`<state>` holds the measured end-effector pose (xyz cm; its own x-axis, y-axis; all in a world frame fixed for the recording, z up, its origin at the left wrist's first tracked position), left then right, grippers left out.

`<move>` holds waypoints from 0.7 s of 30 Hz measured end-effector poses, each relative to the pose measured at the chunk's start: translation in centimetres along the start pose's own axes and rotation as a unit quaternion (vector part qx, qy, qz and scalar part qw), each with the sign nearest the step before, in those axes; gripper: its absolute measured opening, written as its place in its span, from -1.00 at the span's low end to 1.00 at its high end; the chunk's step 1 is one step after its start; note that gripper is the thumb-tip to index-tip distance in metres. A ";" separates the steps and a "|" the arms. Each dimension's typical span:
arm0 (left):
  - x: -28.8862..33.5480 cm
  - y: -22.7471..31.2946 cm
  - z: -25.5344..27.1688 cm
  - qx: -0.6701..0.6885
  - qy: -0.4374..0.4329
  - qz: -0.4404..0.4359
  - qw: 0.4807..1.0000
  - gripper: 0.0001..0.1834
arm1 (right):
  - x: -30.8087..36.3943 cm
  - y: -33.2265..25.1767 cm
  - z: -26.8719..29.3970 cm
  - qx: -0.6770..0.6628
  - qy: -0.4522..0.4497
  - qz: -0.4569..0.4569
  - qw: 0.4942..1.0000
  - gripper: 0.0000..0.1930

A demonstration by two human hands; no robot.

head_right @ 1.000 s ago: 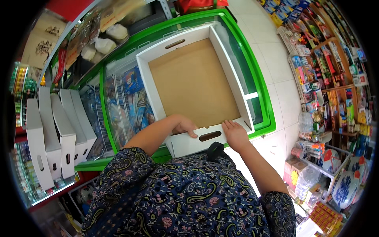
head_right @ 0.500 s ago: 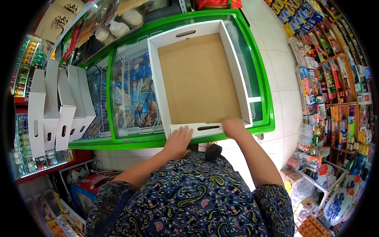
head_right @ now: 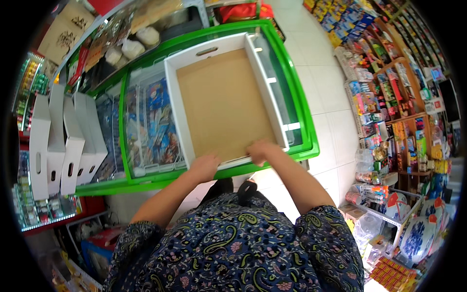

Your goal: The person assembles flat-packed cardboard boxes by folding the side panels and locking the tabs. They repeat this process for several boxes, stacking the finished ones on top of a green freezer.

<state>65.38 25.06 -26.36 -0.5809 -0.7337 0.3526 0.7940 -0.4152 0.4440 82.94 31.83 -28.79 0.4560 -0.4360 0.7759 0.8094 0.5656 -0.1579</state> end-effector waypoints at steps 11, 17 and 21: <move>-0.9 -0.8 -1.7 0.005 -0.065 0.067 0.996 -0.69 | 1.1 -3.7 0.1 -0.047 0.120 -0.127 0.983 -0.77; -2.5 1.4 -1.2 -0.017 0.038 0.020 0.999 -0.76 | -1.0 -2.7 -1.0 -0.083 0.132 -0.136 0.978 -0.72; -2.8 1.5 -1.7 -0.025 0.089 -0.006 0.996 -0.81 | 0.1 -1.9 -0.9 -0.046 0.116 -0.066 0.990 -0.75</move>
<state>68.49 25.60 -28.13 -0.5530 -0.8105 0.1930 0.7975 -0.4480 0.4040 81.79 30.06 -28.92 0.4075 -0.6573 0.6339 0.8933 0.4309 -0.1275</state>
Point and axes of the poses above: each hand's wrist, its own x-axis away from the middle knuckle, its own z-axis out of the back of the hand, y = z × x, the point moved 6 cm from there along -x, towards the middle knuckle, and after that the axes turned 11 degrees about -z, right-handed, at the moved point
